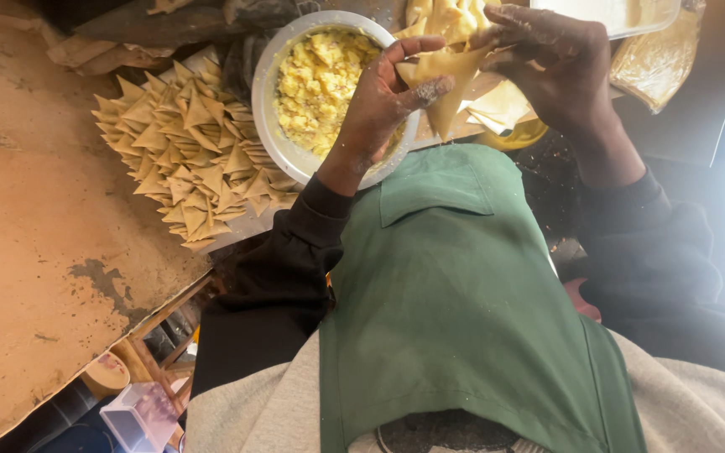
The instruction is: The person fills triangular pastry wrappers with a yellow filling, folds them into samosas, and places them on a tray. The person repeats this process continuously, arranging the finished samosas in neat rows.
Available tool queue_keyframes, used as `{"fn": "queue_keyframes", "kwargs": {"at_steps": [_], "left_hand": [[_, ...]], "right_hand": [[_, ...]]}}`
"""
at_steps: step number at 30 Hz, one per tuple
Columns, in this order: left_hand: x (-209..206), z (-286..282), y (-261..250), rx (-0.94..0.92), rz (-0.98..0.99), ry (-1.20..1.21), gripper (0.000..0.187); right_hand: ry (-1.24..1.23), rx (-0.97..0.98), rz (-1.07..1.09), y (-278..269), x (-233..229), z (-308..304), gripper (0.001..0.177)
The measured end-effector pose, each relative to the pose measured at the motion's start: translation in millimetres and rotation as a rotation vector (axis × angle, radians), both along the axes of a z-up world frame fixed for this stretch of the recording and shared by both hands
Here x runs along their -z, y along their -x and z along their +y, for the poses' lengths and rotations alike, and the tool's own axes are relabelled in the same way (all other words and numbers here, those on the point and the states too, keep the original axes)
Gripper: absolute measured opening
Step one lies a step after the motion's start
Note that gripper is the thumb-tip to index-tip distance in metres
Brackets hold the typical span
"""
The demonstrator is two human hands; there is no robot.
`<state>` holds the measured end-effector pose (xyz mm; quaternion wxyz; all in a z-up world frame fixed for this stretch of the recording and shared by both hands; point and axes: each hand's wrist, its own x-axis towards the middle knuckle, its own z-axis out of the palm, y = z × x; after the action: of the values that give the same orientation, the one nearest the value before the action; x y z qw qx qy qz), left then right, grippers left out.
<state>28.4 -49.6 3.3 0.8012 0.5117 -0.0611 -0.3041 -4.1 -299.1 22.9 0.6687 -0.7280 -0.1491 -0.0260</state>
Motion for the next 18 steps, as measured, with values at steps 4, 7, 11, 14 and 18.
{"fn": "queue_keyframes", "kwargs": {"at_steps": [4,7,11,14,18], "left_hand": [[9.6,-25.5,-8.0,-0.06,0.041,0.045,0.064],[18.4,-35.3,-4.4,-0.127,0.017,0.09,0.069],[29.7,-40.3,8.4,-0.25,-0.123,-0.04,0.078],[40.5,-49.2,19.4,-0.279,-0.084,-0.074,0.089],[57.5,-56.2,31.2,-0.302,-0.338,-0.563,0.109]], "right_hand": [[-0.063,-0.011,0.043,-11.3,18.3,-22.3,0.031],[-0.066,-0.067,-0.059,-21.6,29.6,-34.5,0.048],[-0.27,-0.164,0.306,-21.4,46.7,-40.1,0.06],[-0.501,-0.331,0.607,-8.1,71.6,-24.4,0.062],[-0.733,-0.096,0.857,20.9,112.0,4.2,0.034]]}}
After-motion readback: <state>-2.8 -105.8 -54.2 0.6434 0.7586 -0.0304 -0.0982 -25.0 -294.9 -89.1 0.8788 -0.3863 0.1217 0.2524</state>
